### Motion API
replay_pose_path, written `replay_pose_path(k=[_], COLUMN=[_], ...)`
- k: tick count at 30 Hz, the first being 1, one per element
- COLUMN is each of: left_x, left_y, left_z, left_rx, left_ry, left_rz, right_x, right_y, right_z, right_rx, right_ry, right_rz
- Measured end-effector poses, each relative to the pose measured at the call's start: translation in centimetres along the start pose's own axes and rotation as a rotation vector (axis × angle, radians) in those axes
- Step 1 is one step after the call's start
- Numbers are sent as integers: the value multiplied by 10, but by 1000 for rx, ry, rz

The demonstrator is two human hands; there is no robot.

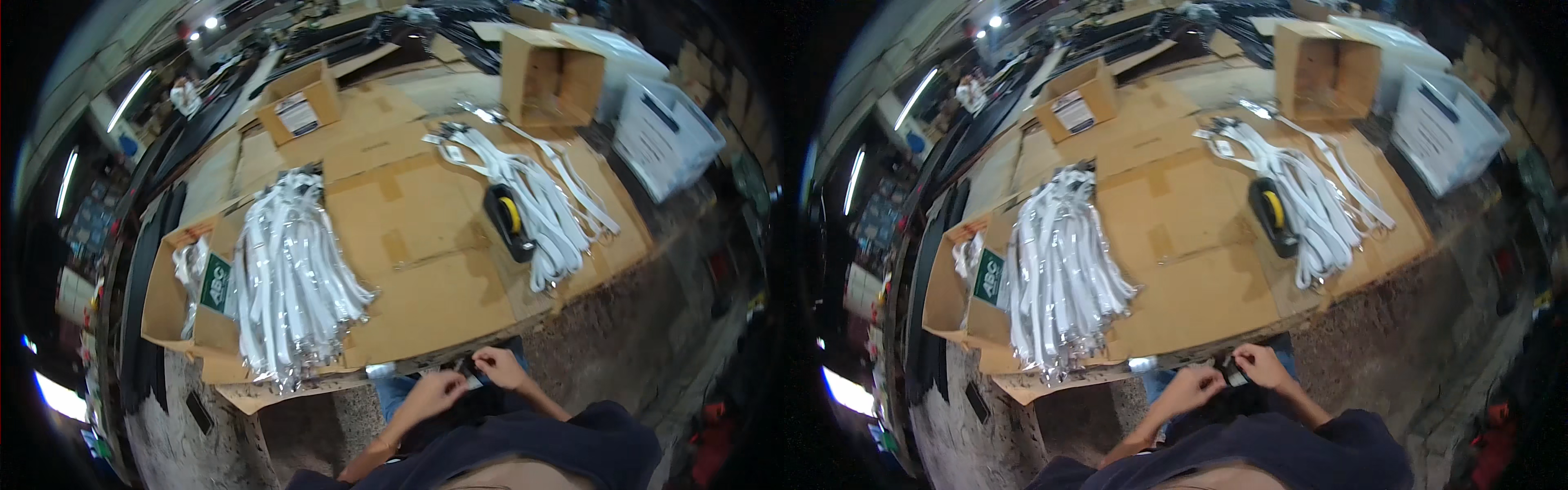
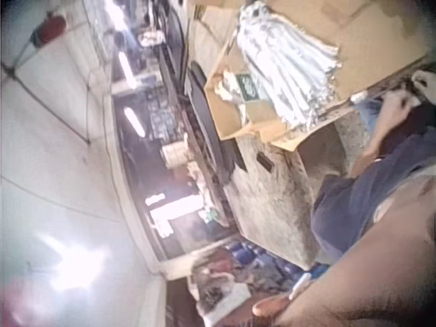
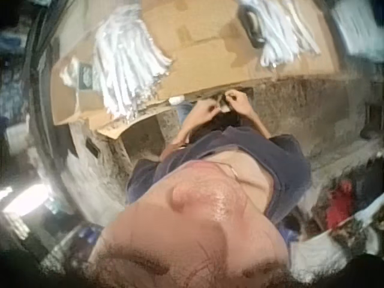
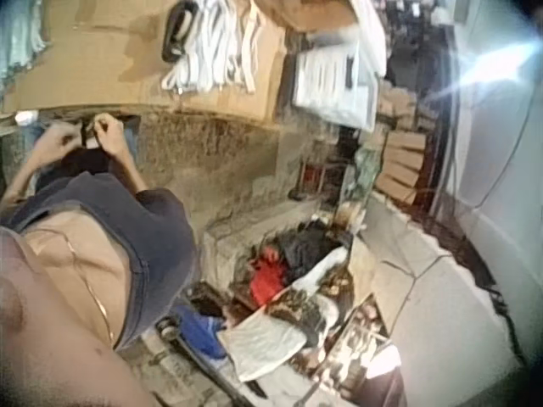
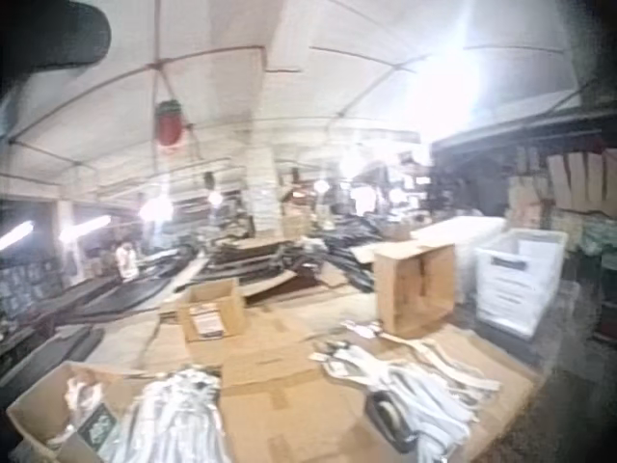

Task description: Assembling white fabric harnesses or safety straps at a workshop station.

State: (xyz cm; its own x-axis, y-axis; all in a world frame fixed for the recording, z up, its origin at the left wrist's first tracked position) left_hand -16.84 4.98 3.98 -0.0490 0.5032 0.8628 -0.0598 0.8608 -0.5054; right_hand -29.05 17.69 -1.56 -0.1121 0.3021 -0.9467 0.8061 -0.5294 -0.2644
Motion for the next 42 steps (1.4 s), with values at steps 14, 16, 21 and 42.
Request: replay_pose_path(k=[14, 16, 21, 42], left_x=[-10, -9, -14, -8], left_y=[56, 49, 45, 37], left_z=[185, 182, 191, 175], left_rx=[442, 440, 441, 703], left_ry=[-106, -168, -218, -86], left_rz=[867, 849, 843, 738], right_x=[-45, -32, -4, -157], right_y=[-376, -419, -479, -523], right_z=[241, 289, 378, 193], right_rx=[540, 667, 774, 370], right_ry=[-250, -227, 62, -290], right_rz=[-161, -303, -707, -545])
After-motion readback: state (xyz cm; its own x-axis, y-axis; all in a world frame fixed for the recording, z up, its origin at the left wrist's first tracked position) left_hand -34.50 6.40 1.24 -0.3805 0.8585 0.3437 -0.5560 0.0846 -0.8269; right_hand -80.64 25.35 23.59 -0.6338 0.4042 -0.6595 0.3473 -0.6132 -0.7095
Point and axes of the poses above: each hand's wrist, its own z-axis towards the middle knuckle, its own y-axis out of the palm, x = y × z, the point moved 5 cm from there along z, towards the middle knuckle, and after that the axes turned 2 degrees about z, right-handed, at the moved point
